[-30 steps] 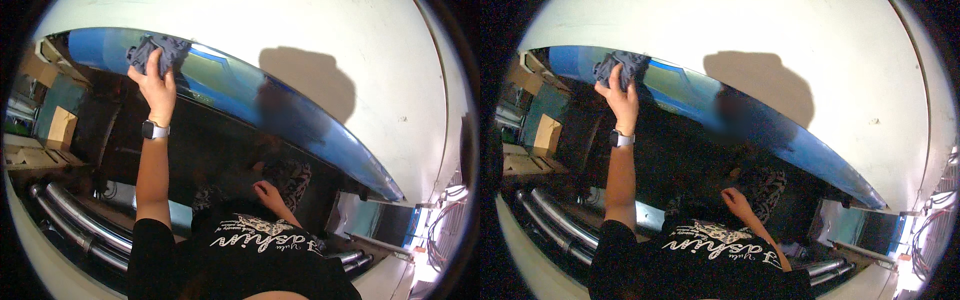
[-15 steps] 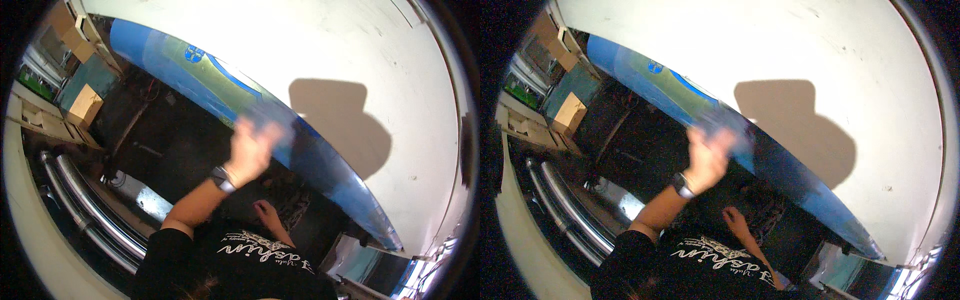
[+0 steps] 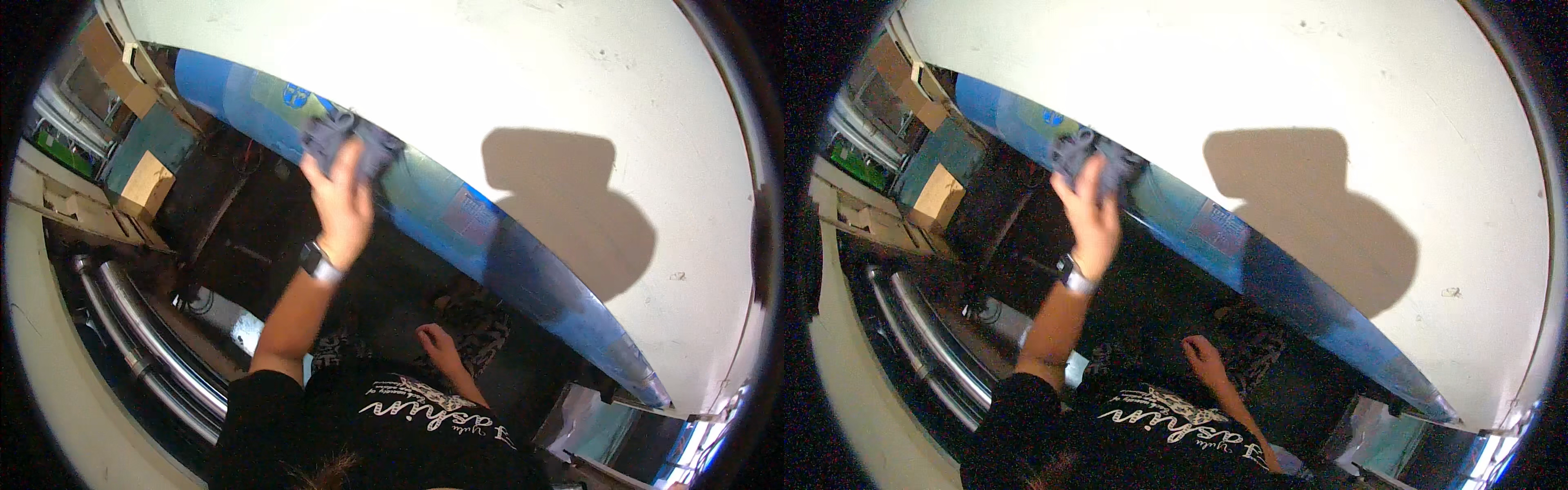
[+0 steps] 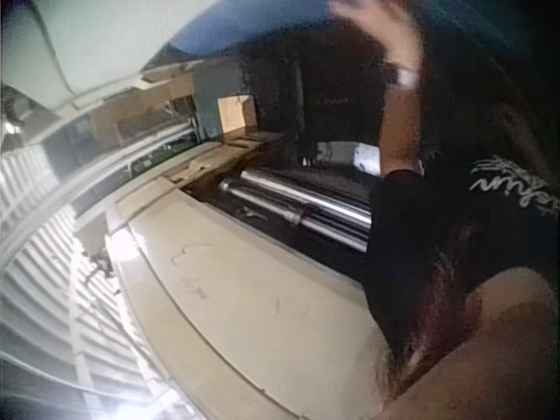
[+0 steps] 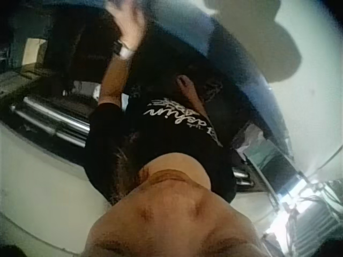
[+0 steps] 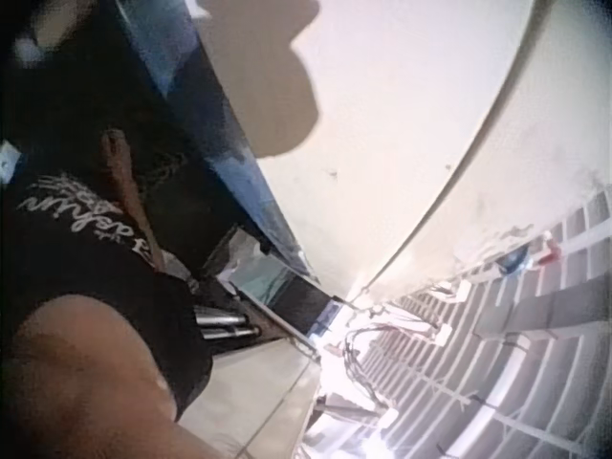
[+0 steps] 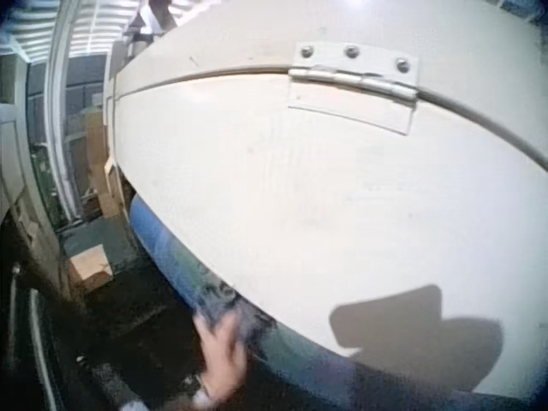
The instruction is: The person wipes the surface of a large, curved, blue and white object with a grey cloth. They systematically rub the surface with both hands, moving along the length of the object to clean or polish it.
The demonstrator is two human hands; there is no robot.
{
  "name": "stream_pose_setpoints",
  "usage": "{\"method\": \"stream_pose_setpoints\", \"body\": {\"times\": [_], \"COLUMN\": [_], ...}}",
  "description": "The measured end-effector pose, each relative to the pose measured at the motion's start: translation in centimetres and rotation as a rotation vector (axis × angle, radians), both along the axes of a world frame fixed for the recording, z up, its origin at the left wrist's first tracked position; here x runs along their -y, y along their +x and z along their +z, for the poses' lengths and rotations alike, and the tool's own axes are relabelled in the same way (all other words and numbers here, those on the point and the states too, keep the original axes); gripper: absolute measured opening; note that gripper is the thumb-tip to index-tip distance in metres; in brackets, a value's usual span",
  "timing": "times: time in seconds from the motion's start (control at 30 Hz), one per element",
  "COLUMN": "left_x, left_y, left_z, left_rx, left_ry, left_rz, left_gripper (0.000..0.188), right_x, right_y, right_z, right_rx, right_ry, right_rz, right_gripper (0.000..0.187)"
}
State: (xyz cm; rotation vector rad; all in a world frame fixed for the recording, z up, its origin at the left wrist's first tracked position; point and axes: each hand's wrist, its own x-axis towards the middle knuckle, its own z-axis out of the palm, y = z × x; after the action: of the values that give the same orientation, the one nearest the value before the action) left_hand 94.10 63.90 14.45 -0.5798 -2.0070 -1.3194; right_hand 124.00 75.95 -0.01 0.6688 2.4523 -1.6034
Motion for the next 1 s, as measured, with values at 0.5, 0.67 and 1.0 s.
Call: {"method": "stream_pose_setpoints", "body": {"times": [0.5, 0.67, 1.0], "left_x": [4.8, -1.6, 6.8], "left_y": [-6.7, 4.4, -7.8], "left_z": [0.6, 1.3, 2.4], "left_rx": [-0.087, -0.092, -0.010], "left_ry": [-0.238, -0.316, -0.287], "left_rz": [0.139, -0.161, 0.115], "left_gripper": [0.049, 0.053, 0.052], "right_x": [-0.3, 1.7, 1.4], "right_y": [-0.4, -1.1, -4.2], "right_z": [-1.6, -2.6, -0.8], "right_rx": [-0.153, -0.107, -0.137], "right_ry": [0.048, -0.033, 0.049], "right_rz": [0.068, 0.122, 0.162], "right_gripper": [0.017, 0.018, 0.018]}}
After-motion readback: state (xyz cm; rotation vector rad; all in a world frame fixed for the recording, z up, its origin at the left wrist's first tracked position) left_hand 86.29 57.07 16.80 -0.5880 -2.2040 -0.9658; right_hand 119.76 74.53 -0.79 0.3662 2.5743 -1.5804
